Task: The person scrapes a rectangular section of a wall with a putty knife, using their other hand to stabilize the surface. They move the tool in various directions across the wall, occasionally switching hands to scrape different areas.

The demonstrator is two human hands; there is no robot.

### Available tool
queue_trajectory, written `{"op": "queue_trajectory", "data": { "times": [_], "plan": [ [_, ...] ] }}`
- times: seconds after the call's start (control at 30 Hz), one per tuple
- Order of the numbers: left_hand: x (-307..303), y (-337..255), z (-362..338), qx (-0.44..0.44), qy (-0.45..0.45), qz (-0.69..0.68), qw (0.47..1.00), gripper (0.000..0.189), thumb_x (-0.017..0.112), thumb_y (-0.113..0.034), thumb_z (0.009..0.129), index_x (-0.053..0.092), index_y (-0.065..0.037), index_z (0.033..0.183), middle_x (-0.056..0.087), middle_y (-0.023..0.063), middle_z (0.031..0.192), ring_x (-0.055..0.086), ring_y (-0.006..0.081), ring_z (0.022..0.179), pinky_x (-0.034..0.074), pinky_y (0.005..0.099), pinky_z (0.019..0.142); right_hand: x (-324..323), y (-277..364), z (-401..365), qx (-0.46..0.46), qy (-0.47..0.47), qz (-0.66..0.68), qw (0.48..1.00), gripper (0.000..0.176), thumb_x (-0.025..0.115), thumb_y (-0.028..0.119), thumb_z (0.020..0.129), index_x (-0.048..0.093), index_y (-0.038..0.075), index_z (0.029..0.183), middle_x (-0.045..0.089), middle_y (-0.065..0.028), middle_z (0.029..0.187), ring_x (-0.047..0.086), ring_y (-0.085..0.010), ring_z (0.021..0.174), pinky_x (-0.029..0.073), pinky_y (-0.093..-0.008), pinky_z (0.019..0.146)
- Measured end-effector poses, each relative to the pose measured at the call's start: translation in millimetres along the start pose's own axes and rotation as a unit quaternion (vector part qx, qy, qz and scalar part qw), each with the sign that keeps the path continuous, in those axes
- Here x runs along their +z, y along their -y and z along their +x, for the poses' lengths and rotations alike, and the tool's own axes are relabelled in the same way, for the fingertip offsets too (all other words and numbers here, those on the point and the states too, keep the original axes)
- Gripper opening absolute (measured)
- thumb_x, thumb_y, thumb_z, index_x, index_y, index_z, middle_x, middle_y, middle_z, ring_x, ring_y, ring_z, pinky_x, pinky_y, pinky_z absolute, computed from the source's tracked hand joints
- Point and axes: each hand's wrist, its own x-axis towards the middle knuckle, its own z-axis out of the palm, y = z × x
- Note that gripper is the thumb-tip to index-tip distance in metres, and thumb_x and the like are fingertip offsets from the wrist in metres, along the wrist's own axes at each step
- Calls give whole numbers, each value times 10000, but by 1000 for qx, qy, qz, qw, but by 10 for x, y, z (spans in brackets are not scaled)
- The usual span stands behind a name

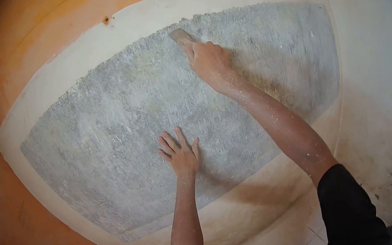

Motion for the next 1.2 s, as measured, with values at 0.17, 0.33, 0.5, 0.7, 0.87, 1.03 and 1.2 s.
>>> {"op": "queue_trajectory", "data": {
  "times": [0.17, 0.33, 0.5, 0.7, 0.87, 1.03, 1.2],
  "plan": [
    [89, 34, -40, 6, -21, 18, 1000, 819, 354, -576, 1017, 72, -69, 1595, -95, 325, 1604, -132, 504, 1478, -7, 701, 1135, -8, 9, 492, -26, -69, -2, 997, 429, 444, 377, 1039, 714, 50, 1100, 722, -196, 914, 704, -366, 889, 544, -505, 817],
    [-29, -3, -22, -13, 29, -21, 999, 812, 366, -579, 1013, 73, -102, 1601, -93, 313, 1609, -125, 495, 1483, -9, 688, 1145, -1, -17, 35, -5, -8, -43, 999, 403, 462, 374, 1024, 721, 93, 1151, 724, -206, 994, 694, -378, 957, 544, -487, 855],
    [24, 21, -9, -3, 6, 1, 1000, 796, 360, -574, 1018, 78, -112, 1602, -88, 313, 1610, -129, 494, 1483, -8, 684, 1148, -44, 22, 208, -6, -40, -27, 999, 399, 467, 379, 1022, 716, 117, 1192, 726, -200, 980, 698, -374, 934, 546, -487, 845],
    [-20, 31, 4, -9, 35, -19, 999, 784, 352, -570, 1022, 91, -112, 1603, -66, 319, 1610, -114, 495, 1486, 4, 689, 1146, -10, -71, 194, -25, -70, -33, 997, 404, 474, 389, 1021, 723, 114, 1180, 728, -205, 908, 711, -358, 842, 559, -472, 782],
    [-29, 20, -40, 0, 18, -11, 1000, 785, 343, -577, 1022, 87, -116, 1603, -81, 315, 1610, -128, 493, 1484, -1, 690, 1145, 40, -147, 120, 0, -24, -61, 998, 420, 466, 376, 1030, 716, 67, 1166, 726, -192, 857, 708, -350, 778, 565, -467, 744],
    [65, 36, -29, 13, -30, 12, 999, 781, 353, -569, 1023, 96, -113, 1602, -81, 313, 1611, -125, 496, 1483, 20, 700, 1140, -45, 136, 148, -6, -49, -54, 997, 419, 442, 348, 1045, 713, 42, 1137, 721, -185, 825, 706, -343, 758, 569, -468, 743],
    [16, 30, -39, 21, -45, 17, 999, 786, 343, -573, 1021, 90, -107, 1602, -76, 314, 1610, -119, 495, 1484, 10, 697, 1141, 46, 256, 48, -38, -35, -16, 999, 426, 436, 331, 1050, 712, 8, 1084, 727, -190, 873, 720, -343, 835, 566, -478, 770]
  ]
}}
